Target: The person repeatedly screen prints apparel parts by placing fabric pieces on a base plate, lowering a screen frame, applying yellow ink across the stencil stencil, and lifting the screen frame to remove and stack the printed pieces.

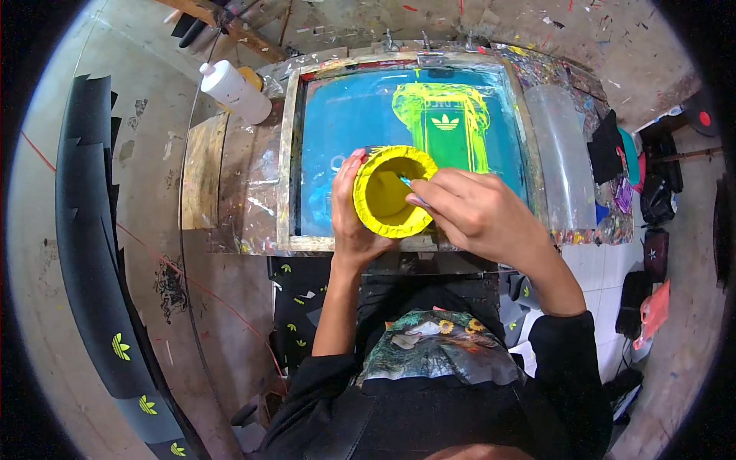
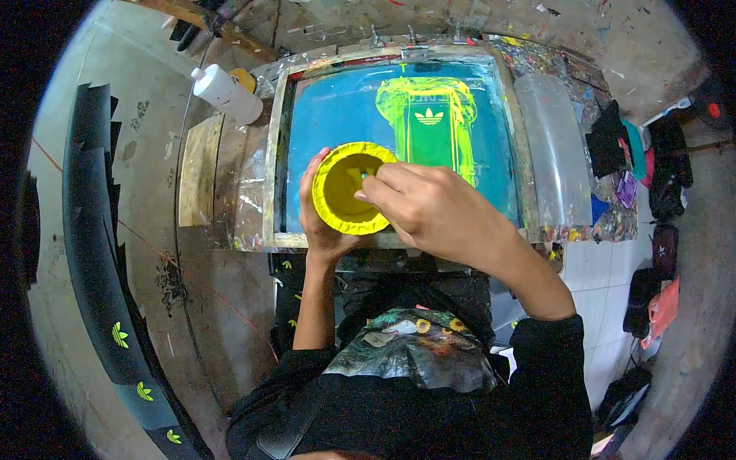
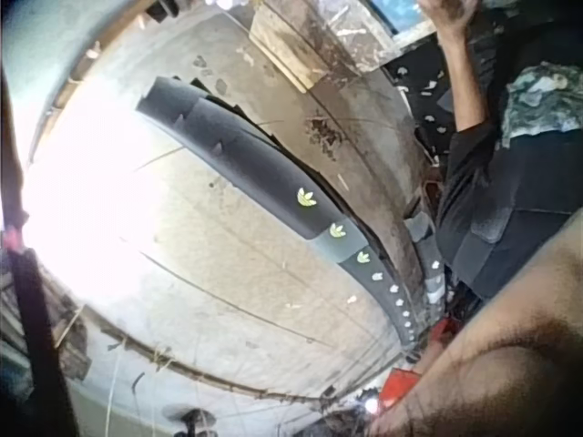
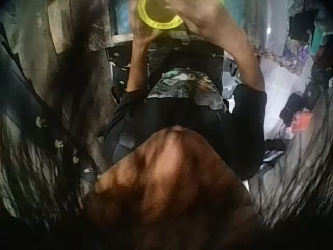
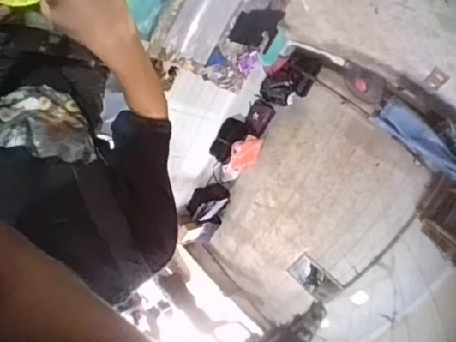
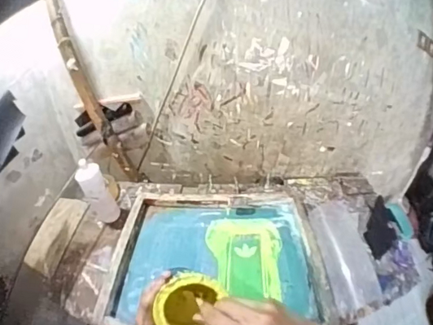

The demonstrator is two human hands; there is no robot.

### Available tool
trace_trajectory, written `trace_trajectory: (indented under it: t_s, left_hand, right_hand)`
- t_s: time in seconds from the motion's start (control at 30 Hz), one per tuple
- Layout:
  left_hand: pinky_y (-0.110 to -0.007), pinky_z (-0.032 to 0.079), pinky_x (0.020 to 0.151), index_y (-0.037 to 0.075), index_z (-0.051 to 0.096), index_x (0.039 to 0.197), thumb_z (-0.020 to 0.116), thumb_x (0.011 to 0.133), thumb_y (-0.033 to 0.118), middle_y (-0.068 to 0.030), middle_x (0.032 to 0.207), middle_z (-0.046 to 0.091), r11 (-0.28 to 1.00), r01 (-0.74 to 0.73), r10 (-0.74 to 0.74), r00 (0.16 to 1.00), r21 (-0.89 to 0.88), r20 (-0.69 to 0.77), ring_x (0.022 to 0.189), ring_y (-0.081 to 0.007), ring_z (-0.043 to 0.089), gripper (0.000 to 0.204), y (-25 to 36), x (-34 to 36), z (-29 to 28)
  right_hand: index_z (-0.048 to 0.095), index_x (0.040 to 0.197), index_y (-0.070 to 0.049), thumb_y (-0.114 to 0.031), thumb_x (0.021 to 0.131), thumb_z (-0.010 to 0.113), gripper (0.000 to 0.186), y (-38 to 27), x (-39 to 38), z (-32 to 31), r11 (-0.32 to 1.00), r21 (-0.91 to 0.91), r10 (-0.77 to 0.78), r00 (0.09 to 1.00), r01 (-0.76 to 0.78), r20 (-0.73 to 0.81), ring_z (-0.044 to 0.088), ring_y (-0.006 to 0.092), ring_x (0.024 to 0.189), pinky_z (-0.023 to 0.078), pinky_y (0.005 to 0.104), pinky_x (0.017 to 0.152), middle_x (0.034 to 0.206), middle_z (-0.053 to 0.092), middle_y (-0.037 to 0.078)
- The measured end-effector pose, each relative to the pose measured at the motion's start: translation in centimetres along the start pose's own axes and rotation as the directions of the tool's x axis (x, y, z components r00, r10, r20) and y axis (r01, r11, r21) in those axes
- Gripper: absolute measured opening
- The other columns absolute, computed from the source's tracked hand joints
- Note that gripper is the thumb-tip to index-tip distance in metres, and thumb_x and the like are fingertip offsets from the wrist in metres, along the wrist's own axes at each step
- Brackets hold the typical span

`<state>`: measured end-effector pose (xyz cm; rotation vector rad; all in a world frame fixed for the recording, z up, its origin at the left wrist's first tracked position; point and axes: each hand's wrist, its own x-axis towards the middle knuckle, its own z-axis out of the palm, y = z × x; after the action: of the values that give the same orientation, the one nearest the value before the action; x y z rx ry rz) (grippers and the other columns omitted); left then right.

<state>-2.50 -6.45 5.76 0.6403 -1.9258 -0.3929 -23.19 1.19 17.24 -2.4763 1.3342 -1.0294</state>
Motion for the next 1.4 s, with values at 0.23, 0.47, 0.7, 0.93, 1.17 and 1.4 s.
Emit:
trace_trajectory:
  t_s: [0.23, 0.47, 0.7, 0.93, 1.17, 1.4]
  left_hand:
    - [-0.049, 0.046, 0.114, 0.000, 0.039, 0.152, 0.096, 0.064, 0.021, -0.0270, 0.151, 0.051, 1.000, -0.010, 0.010, 1.000, 0.021, -0.013, 0.134, -0.0414, 0.056, 0.108, -0.1, 0.2, 0.2]
    - [-0.049, 0.045, 0.114, 0.001, 0.037, 0.153, 0.097, 0.064, 0.022, -0.0261, 0.151, 0.051, 0.999, -0.037, 0.037, 0.999, 0.040, -0.008, 0.133, -0.0416, 0.056, 0.110, -0.5, 0.1, 0.5]
    - [-0.050, 0.044, 0.116, 0.000, 0.037, 0.153, 0.097, 0.066, 0.025, -0.0256, 0.151, 0.051, 0.998, -0.061, 0.062, 0.998, 0.034, -0.014, 0.136, -0.0419, 0.054, 0.109, -0.4, 0.1, 0.7]
    - [-0.050, 0.043, 0.116, -0.001, 0.037, 0.153, 0.096, 0.067, 0.026, -0.0258, 0.152, 0.050, 0.997, -0.065, 0.066, 0.998, 0.044, 0.000, 0.137, -0.0419, 0.053, 0.108, -0.3, 0.1, 0.7]
    - [-0.050, 0.043, 0.116, -0.001, 0.037, 0.153, 0.096, 0.067, 0.027, -0.0260, 0.152, 0.050, 0.998, -0.056, 0.057, 0.998, 0.026, -0.005, 0.137, -0.0418, 0.053, 0.108, -0.2, 0.2, 0.7]
    - [-0.050, 0.043, 0.116, -0.001, 0.037, 0.153, 0.097, 0.065, 0.029, -0.0261, 0.152, 0.050, 0.994, -0.087, 0.088, 0.996, 0.065, -0.009, 0.136, -0.0419, 0.053, 0.111, -0.4, 0.2, 1.0]
  right_hand:
    - [0.067, 0.103, 0.003, -0.002, 0.092, 0.070, 0.013, 0.3, -2.0, 3.5, 0.991, 0.077, 0.117, 0.985, -0.108, -0.125, 0.069, 0.0315, 0.075, 0.057, 0.0415, 0.065, 0.088, 0.067, 0.015]
    - [0.067, 0.100, 0.005, -0.003, 0.095, 0.068, 0.009, -0.5, -2.0, 4.4, 0.943, 0.238, 0.287, 0.931, -0.233, -0.226, 0.067, 0.0326, 0.072, 0.056, 0.0422, 0.064, 0.086, 0.066, 0.016]
    - [0.069, 0.100, 0.004, -0.002, 0.095, 0.068, 0.008, -1.2, -2.3, 4.9, 0.946, 0.178, 0.315, 0.901, -0.272, -0.297, 0.070, 0.0339, 0.074, 0.057, 0.0425, 0.066, 0.086, 0.069, 0.018]
    - [0.071, 0.103, 0.006, -0.004, 0.097, 0.067, 0.012, -1.8, -2.1, 4.2, 0.890, 0.266, 0.438, 0.855, -0.370, -0.276, 0.072, 0.0358, 0.076, 0.058, 0.0422, 0.067, 0.089, 0.072, 0.021]
    - [0.072, 0.103, 0.004, -0.006, 0.097, 0.067, 0.013, -1.8, -2.3, 4.6, 0.876, 0.292, 0.461, 0.842, -0.383, -0.279, 0.071, 0.0377, 0.076, 0.056, 0.0426, 0.066, 0.090, 0.071, 0.022]
    - [0.072, 0.104, 0.004, -0.007, 0.098, 0.067, 0.014, -2.0, -2.1, 4.1, 0.834, 0.373, 0.513, 0.820, -0.406, -0.255, 0.071, 0.0377, 0.075, 0.056, 0.0428, 0.066, 0.088, 0.071, 0.021]
